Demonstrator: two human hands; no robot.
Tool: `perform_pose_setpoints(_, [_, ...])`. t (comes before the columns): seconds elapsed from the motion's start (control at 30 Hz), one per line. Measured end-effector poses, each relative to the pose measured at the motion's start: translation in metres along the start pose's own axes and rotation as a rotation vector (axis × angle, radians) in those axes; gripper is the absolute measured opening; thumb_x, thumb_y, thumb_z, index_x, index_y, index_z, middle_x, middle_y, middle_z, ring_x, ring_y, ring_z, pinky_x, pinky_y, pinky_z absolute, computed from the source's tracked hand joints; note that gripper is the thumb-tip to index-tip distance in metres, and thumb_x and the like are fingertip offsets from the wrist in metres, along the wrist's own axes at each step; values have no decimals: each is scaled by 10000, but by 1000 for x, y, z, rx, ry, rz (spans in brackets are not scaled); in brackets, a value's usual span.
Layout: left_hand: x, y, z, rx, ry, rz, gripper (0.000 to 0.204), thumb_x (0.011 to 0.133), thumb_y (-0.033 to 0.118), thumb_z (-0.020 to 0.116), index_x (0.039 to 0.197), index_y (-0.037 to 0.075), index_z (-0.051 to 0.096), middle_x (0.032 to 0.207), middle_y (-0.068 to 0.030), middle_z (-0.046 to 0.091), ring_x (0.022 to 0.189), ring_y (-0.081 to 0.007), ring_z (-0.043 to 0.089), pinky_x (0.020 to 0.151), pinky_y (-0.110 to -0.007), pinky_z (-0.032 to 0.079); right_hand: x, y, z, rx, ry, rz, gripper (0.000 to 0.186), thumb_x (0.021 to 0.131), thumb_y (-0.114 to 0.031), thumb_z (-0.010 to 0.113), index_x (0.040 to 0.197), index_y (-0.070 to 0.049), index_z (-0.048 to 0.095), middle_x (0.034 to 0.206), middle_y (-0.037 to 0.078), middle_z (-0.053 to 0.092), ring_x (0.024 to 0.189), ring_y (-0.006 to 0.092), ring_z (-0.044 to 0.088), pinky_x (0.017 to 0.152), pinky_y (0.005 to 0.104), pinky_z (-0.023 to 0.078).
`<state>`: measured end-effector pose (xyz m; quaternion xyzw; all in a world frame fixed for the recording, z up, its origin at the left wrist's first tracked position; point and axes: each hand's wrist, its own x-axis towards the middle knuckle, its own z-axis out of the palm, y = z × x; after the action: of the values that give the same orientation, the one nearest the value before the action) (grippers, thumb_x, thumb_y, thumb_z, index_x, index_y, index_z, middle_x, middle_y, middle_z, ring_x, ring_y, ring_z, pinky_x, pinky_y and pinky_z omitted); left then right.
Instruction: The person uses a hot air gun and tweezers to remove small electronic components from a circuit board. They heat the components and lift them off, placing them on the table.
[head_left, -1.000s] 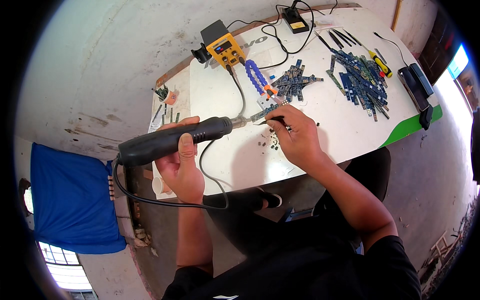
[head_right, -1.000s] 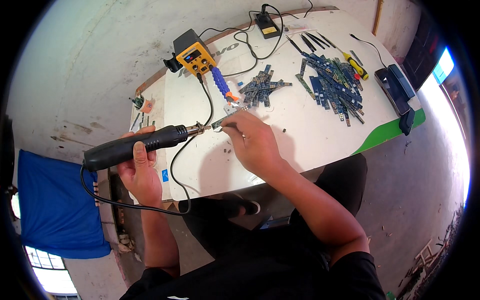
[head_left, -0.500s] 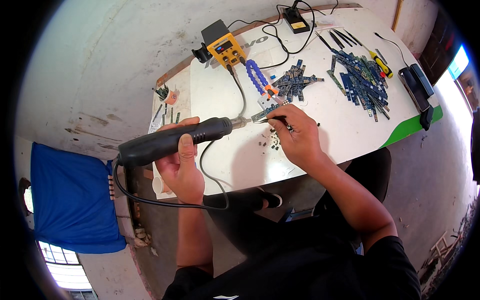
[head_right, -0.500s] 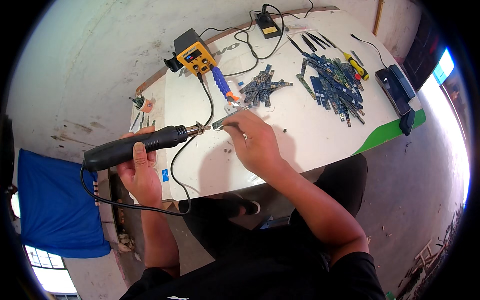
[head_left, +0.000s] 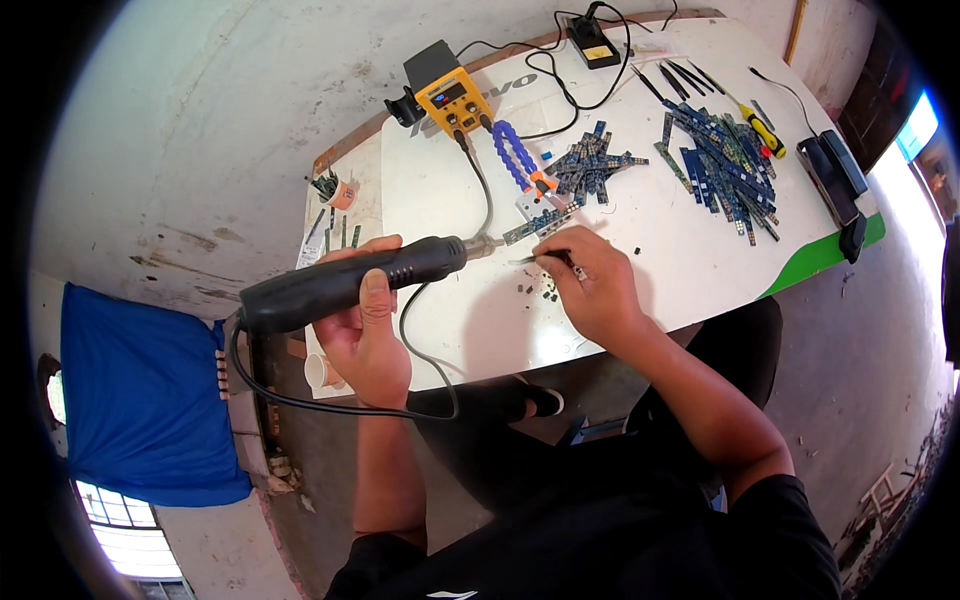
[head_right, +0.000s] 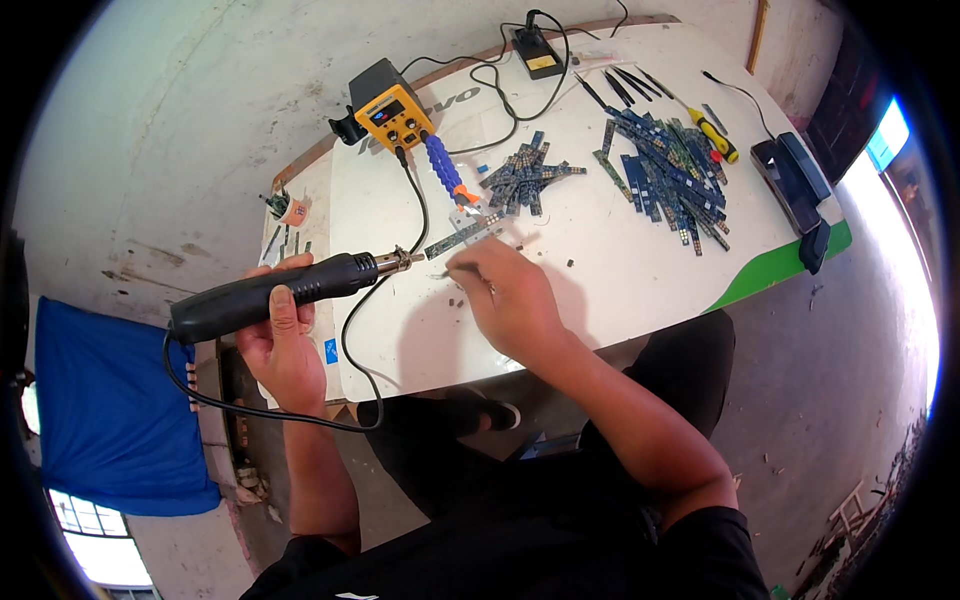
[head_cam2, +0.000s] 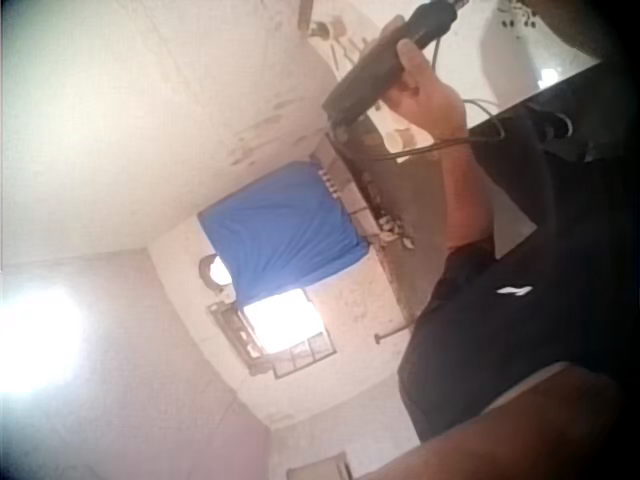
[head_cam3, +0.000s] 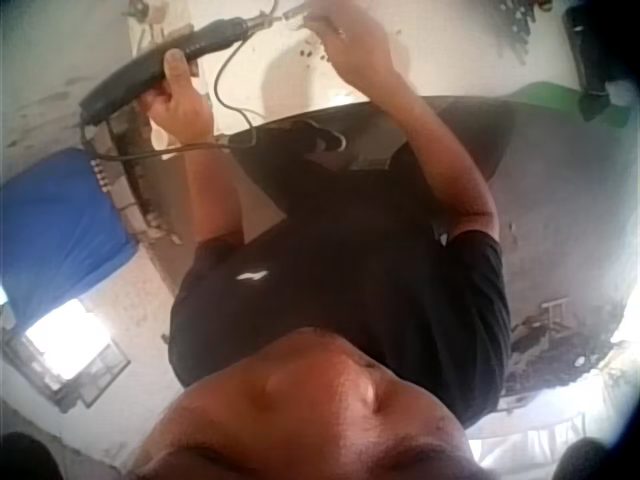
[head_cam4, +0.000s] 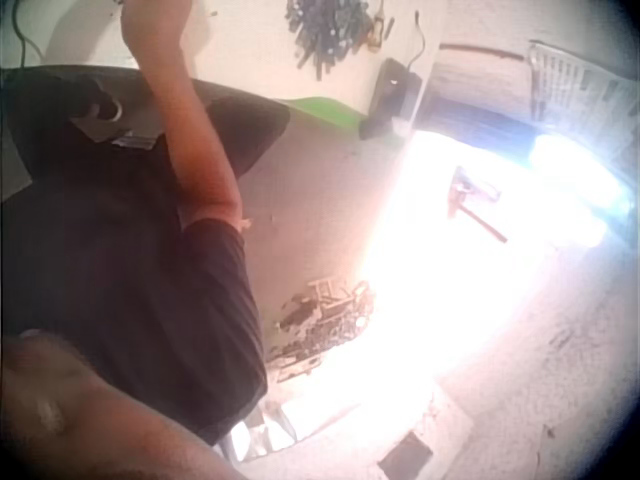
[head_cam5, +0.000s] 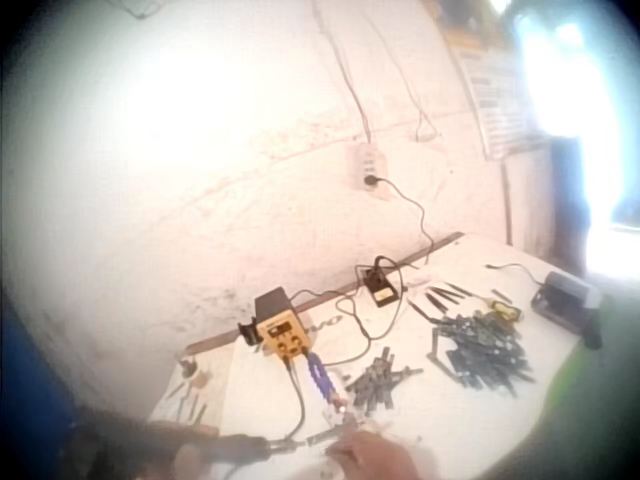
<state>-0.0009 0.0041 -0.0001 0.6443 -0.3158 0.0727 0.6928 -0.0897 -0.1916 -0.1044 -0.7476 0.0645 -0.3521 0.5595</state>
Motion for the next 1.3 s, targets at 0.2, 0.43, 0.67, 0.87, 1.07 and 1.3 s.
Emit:
perform_pose_setpoints(0.2, [-8, 0, -1, -28, 44, -27, 308, 986, 75, 635, 1258, 38, 496, 1198, -194, 674, 825, -81, 529, 760, -207, 445, -40, 17, -5, -138, -110, 48, 105, 868, -1, 713, 973, -11, 705, 956, 114, 701, 766, 247, 672, 689, 310, 534])
perform_pose_setpoints(0.43, [-24, -11, -8, -69, 108, -57, 321, 984, 68, 634, 1268, 43, 487, 1196, -205, 669, 966, -142, 605, 897, -275, 486, -53, 18, -16, -202, -129, 101, 86, 877, -73, 710, 958, -53, 726, 951, 83, 708, 837, 299, 681, 730, 347, 541])
perform_pose_setpoints(0.67, [-28, -9, -16, -57, 133, -41, 342, 980, 66, 642, 1282, 55, 483, 1228, -199, 664, 811, -76, 514, 782, -220, 452, -57, 16, -24, -177, -176, 172, 114, 883, -56, 710, 994, -36, 730, 941, 103, 709, 798, 267, 694, 714, 322, 546])
perform_pose_setpoints(0.87, [-14, -7, -16, -1, 183, 37, 345, 979, 40, 630, 1290, 56, 480, 1277, -204, 645, 856, -70, 536, 786, -213, 463, -60, 19, -28, -129, -147, 172, 127, 866, -28, 728, 993, -21, 730, 933, 121, 712, 784, 232, 699, 715, 299, 553])
perform_pose_setpoints(1.07, [29, -22, -22, 167, 182, 195, 380, 935, -16, 674, 1283, -35, 521, 1301, -185, 625, 1207, -231, 602, 1054, -351, 481, -63, 27, -34, -118, 3, 161, 120, 856, 8, 723, 976, -1, 726, 899, 98, 716, 774, 172, 687, 710, 277, 538])
perform_pose_setpoints(1.3, [94, -86, -24, 416, 47, 530, 402, 858, -105, 706, 1224, 9, 585, 1326, -169, 631, 1216, -237, 619, 1040, -348, 497, -66, 33, -35, -70, -25, 202, 129, 884, 50, 694, 1013, 52, 693, 956, 98, 685, 843, 126, 634, 786, 255, 514])
